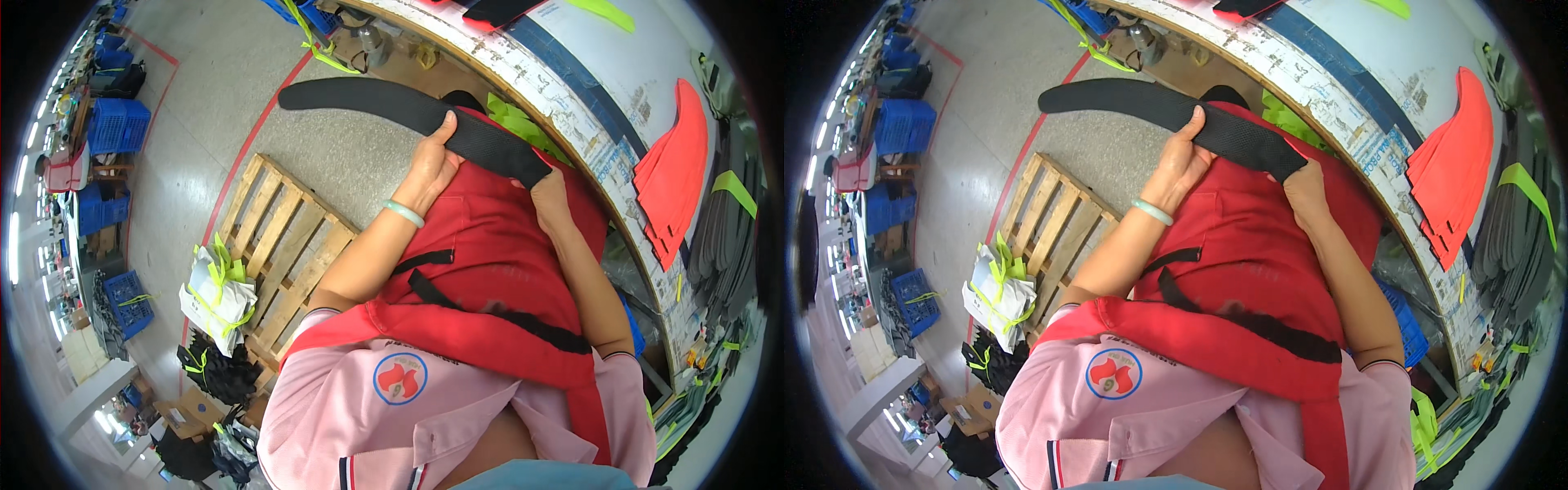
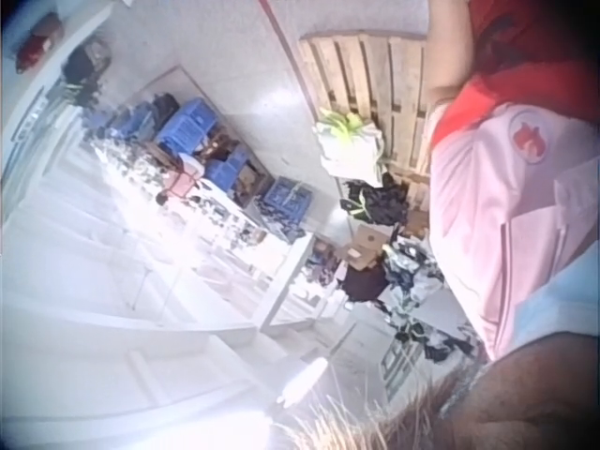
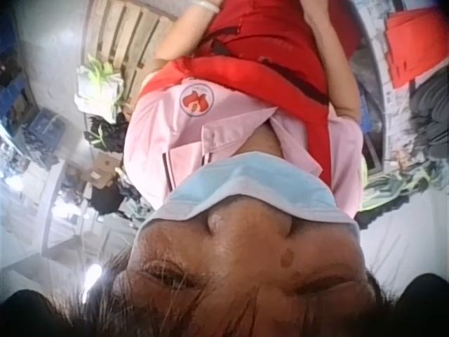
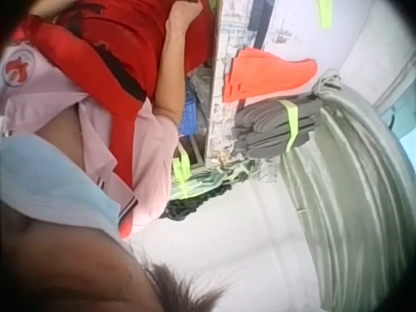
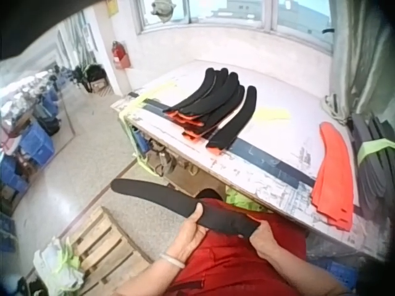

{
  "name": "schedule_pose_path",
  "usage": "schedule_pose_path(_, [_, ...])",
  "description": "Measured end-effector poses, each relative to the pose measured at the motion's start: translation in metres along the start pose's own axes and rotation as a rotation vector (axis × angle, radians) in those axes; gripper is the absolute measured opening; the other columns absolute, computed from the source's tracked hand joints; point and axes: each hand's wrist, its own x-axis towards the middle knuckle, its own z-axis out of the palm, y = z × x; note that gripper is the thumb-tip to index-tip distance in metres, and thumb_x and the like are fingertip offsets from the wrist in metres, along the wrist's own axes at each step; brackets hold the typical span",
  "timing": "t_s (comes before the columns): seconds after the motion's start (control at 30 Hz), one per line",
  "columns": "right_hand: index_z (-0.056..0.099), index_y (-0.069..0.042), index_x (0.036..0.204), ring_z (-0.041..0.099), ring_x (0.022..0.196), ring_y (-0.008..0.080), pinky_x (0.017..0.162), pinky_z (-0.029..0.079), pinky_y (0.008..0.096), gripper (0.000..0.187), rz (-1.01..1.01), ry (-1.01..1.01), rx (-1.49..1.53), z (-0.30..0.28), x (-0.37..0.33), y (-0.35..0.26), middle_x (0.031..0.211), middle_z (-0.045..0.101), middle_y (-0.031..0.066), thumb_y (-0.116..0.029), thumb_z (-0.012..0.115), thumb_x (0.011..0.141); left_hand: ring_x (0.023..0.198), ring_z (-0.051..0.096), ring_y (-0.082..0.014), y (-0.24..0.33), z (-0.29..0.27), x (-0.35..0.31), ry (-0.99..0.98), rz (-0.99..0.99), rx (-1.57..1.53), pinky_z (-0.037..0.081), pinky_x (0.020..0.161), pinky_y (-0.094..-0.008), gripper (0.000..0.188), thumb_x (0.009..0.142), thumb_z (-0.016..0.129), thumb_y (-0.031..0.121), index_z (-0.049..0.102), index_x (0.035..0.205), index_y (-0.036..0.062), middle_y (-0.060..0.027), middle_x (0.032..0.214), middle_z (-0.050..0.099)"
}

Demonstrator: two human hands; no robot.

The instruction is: Inspecting and organizing curved fabric components on a factory workbench.

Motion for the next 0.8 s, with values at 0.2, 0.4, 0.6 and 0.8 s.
schedule_pose_path(0.2, [0.067,-0.001,0.110,0.061,0.087,0.0099,0.078,0.048,0.0259,0.024,0.007,0.028,-0.045,-0.026,-0.002,0.017,0.101,0.069,0.0031,-0.013,0.064,0.089,0.103,0.062,-0.0263,0.004,-0.021,0.003,0.048,0.064,0.066,0.053,0.091,-0.0429,0.036,0.097,0.055,0.031,0.054,0.111,-0.0019,-0.0122,0.112,0.062])
schedule_pose_path(0.4, [0.064,0.004,0.112,0.060,0.093,0.0106,0.086,0.045,0.0249,0.026,-0.050,0.012,0.071,-0.022,-0.026,0.011,0.103,0.066,0.0061,-0.002,0.058,0.087,0.067,0.066,-0.0202,0.133,-0.115,0.018,0.487,0.465,0.301,0.055,0.051,-0.0326,0.029,0.094,0.059,0.036,0.057,0.094,0.0074,-0.0066,0.081,0.064])
schedule_pose_path(0.6, [0.061,0.005,0.118,0.059,0.100,0.0113,0.092,0.044,0.0248,0.033,-0.034,-0.061,0.260,-0.016,-0.036,0.003,0.109,0.065,0.0050,0.004,0.056,0.085,0.067,0.064,-0.0226,0.133,-0.117,0.020,0.566,0.478,0.174,0.055,0.052,-0.0356,0.025,0.096,0.058,0.030,0.055,0.096,0.0051,-0.0074,0.083,0.063])
schedule_pose_path(0.8, [0.065,0.007,0.110,0.058,0.101,0.0114,0.090,0.043,0.0228,0.026,-0.021,-0.071,0.214,-0.020,-0.051,-0.002,0.112,0.063,0.0043,0.002,0.061,0.085,0.069,0.063,-0.0223,0.131,-0.118,0.018,0.596,0.484,0.160,0.056,0.057,-0.0372,0.022,0.096,0.057,0.026,0.055,0.098,0.0044,-0.0076,0.086,0.061])
